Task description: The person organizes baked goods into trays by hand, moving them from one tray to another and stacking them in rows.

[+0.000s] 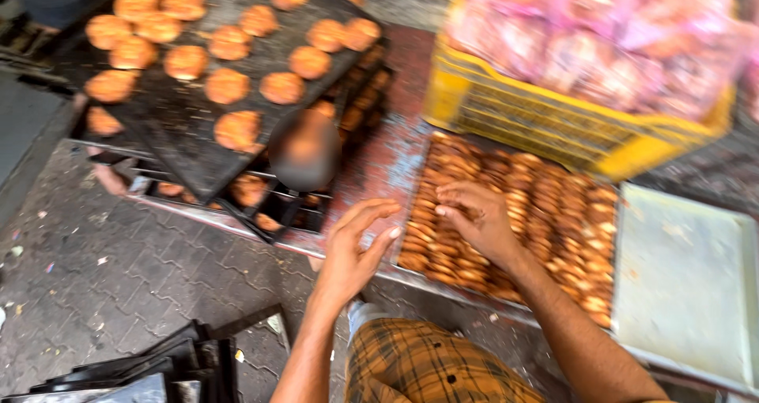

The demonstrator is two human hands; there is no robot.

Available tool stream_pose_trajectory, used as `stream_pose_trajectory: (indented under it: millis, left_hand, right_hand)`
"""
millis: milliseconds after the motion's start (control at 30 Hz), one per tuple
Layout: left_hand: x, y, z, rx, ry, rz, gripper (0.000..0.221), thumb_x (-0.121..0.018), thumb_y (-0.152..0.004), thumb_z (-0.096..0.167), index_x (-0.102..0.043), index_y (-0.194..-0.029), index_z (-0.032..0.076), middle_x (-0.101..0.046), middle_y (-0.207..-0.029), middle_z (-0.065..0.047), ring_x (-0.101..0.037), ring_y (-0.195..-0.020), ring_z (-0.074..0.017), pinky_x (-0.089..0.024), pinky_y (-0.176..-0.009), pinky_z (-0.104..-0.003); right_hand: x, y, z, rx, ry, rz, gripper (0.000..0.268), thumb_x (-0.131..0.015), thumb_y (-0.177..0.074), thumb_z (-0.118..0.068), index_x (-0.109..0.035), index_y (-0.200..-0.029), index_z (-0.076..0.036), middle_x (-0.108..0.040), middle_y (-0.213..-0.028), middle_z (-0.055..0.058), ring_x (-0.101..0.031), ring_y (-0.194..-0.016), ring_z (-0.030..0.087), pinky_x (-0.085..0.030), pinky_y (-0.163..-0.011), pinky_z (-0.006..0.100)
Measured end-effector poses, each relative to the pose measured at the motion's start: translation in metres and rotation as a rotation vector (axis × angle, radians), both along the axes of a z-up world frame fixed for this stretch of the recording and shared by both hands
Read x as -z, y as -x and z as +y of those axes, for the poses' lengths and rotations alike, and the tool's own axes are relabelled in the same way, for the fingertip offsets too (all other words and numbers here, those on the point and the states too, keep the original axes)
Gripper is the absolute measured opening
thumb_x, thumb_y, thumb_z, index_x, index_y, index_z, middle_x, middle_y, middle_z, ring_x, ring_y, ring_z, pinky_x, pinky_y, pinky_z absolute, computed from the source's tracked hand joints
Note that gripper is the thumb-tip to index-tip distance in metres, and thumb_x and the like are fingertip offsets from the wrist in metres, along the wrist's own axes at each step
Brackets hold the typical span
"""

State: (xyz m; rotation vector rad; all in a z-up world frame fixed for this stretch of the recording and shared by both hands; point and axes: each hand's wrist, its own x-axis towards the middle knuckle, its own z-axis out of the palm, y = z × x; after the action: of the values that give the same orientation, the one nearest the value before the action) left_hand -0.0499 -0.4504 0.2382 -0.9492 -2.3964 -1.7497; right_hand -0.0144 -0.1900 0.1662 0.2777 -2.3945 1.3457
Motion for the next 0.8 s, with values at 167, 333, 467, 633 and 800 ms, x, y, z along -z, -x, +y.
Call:
stream_pose_trajectory:
  millis: [167, 333, 467, 633, 800]
  left_hand:
    - [-0.029, 0.072, -0.112, -0.234, 0.03, 0.004, 0.029, -0.076, -0.09, 0.014, -0.072, -0.116, 0.002, -0.072, -0.123, -0.013, -0.072, -0.111, -0.0284, -0.056, -0.093, -0.038]
    - [-0.034, 0.156, -0.188, -0.432, 0.082, 0.128, 0.028, -0.073, -0.094, 0.013, -0.07, -0.118, -0.001, -0.071, -0.121, -0.018, -0.07, -0.113, -0.0341, -0.054, -0.096, -0.041]
    - [-0.031, 0.207, -0.222, -0.497, 0.119, 0.163, 0.024, -0.067, -0.098, 0.012, -0.07, -0.119, 0.001, -0.071, -0.122, -0.017, -0.067, -0.117, -0.0353, -0.052, -0.101, -0.043]
    - [-0.016, 0.273, -0.258, -0.555, 0.252, 0.196, 0.03, -0.07, -0.097, 0.017, -0.069, -0.124, 0.004, -0.068, -0.13, -0.017, -0.061, -0.124, -0.0354, -0.047, -0.105, -0.047]
    - [-0.002, 0.355, -0.244, -0.401, 0.407, 0.273, 0.052, -0.08, -0.083, 0.026, -0.066, -0.127, 0.002, -0.063, -0.133, -0.02, -0.056, -0.124, -0.0377, -0.043, -0.102, -0.051]
  right_hand:
    - [-0.055, 0.122, -0.082, -0.133, 0.016, 0.055, 0.018, -0.077, -0.092, -0.007, -0.076, -0.11, -0.002, -0.076, -0.113, 0.012, -0.074, -0.102, 0.019, -0.062, -0.088, 0.031]
    - [-0.09, 0.246, -0.169, -0.284, -0.117, 0.051, 0.023, -0.077, -0.092, -0.013, -0.073, -0.111, -0.001, -0.076, -0.111, 0.014, -0.075, -0.096, 0.023, -0.06, -0.085, 0.033]
    - [-0.09, 0.321, -0.23, -0.33, -0.535, 0.111, 0.039, -0.083, -0.085, -0.023, -0.069, -0.113, 0.002, -0.07, -0.126, 0.021, -0.066, -0.114, 0.04, -0.053, -0.098, 0.046]
    - [-0.067, 0.339, -0.261, -0.295, -0.63, 0.035, 0.054, -0.08, -0.084, -0.029, -0.063, -0.126, 0.001, -0.061, -0.141, 0.019, -0.057, -0.131, 0.039, -0.049, -0.108, 0.047]
    - [-0.06, 0.35, -0.273, -0.231, -0.654, 0.01, 0.06, -0.085, -0.078, -0.035, -0.063, -0.119, 0.002, -0.058, -0.139, 0.024, -0.055, -0.126, 0.04, -0.047, -0.102, 0.051]
